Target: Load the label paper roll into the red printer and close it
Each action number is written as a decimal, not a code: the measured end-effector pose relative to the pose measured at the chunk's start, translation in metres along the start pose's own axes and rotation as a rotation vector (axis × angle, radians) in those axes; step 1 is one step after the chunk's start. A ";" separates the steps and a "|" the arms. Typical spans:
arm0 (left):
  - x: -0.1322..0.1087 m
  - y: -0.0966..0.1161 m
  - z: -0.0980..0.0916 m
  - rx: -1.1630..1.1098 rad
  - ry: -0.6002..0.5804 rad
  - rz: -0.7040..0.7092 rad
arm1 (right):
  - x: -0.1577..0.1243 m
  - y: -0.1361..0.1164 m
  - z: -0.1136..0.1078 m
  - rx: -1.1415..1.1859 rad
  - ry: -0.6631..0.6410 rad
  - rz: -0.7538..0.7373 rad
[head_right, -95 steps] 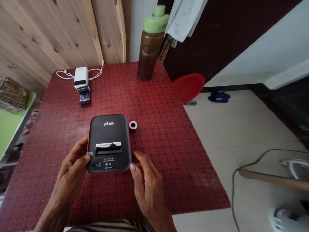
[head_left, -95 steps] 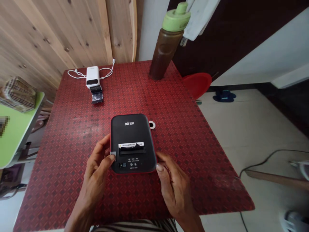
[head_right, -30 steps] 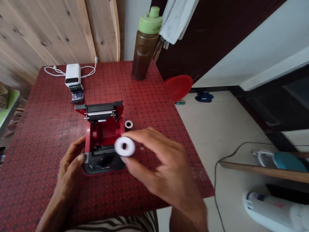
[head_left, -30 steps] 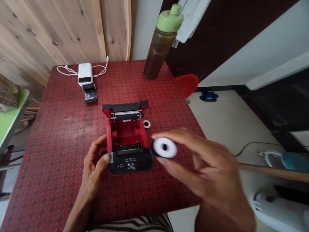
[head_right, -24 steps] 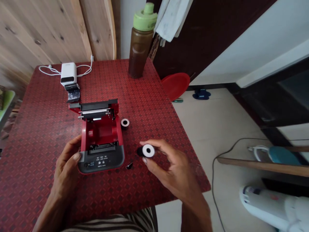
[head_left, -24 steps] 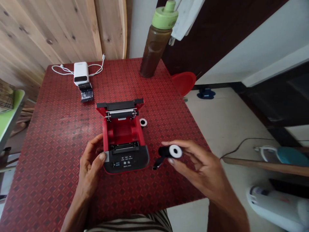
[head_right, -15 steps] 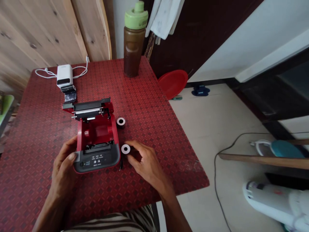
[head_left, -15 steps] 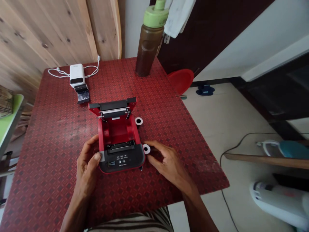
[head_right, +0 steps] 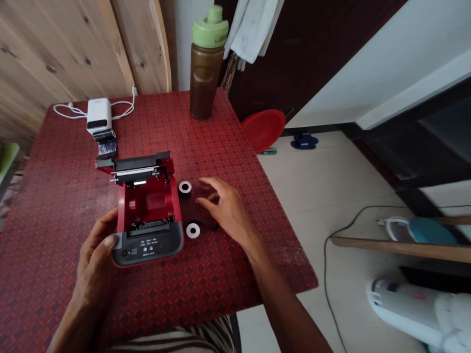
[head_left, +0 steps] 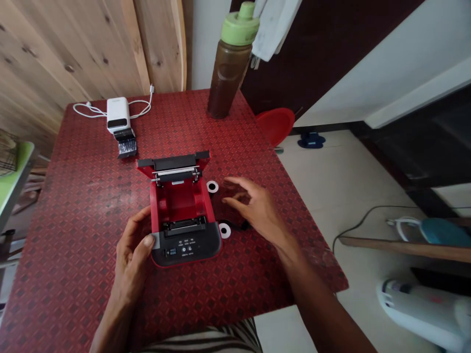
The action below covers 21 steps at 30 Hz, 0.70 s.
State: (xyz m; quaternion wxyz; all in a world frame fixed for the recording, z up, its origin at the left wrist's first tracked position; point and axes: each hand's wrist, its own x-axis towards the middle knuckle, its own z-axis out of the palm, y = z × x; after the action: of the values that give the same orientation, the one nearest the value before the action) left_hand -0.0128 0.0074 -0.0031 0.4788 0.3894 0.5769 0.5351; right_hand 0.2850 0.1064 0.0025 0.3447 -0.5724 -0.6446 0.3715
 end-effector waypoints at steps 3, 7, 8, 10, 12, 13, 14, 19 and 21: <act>-0.001 0.002 0.001 -0.009 -0.005 -0.012 | 0.026 -0.001 0.027 -0.001 -0.047 -0.072; -0.001 0.001 0.000 -0.023 -0.027 -0.021 | 0.037 0.001 0.045 0.006 -0.063 -0.125; -0.001 0.001 0.000 -0.023 -0.034 -0.022 | 0.037 0.001 0.043 0.013 -0.057 -0.123; 0.000 0.000 -0.001 -0.017 -0.043 -0.025 | 0.033 0.000 0.033 0.031 -0.037 -0.110; 0.000 0.001 -0.001 -0.008 -0.047 -0.028 | 0.024 -0.007 0.014 0.066 -0.020 -0.094; 0.000 0.002 -0.001 -0.006 -0.047 -0.026 | 0.019 -0.014 0.003 0.088 -0.020 -0.088; 0.000 0.003 -0.001 -0.006 -0.045 -0.023 | 0.012 -0.022 -0.009 0.138 -0.032 -0.072; 0.000 0.008 0.002 -0.012 -0.048 -0.021 | -0.020 -0.078 -0.054 0.277 -0.279 -0.080; 0.000 0.009 0.002 0.001 -0.058 -0.013 | -0.025 -0.096 -0.057 0.237 -0.362 -0.145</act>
State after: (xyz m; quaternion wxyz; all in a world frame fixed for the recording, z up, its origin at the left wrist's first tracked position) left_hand -0.0111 0.0089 0.0062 0.4985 0.4015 0.5654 0.5202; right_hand 0.2908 0.0802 0.1141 0.3141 -0.4040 -0.6872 0.5156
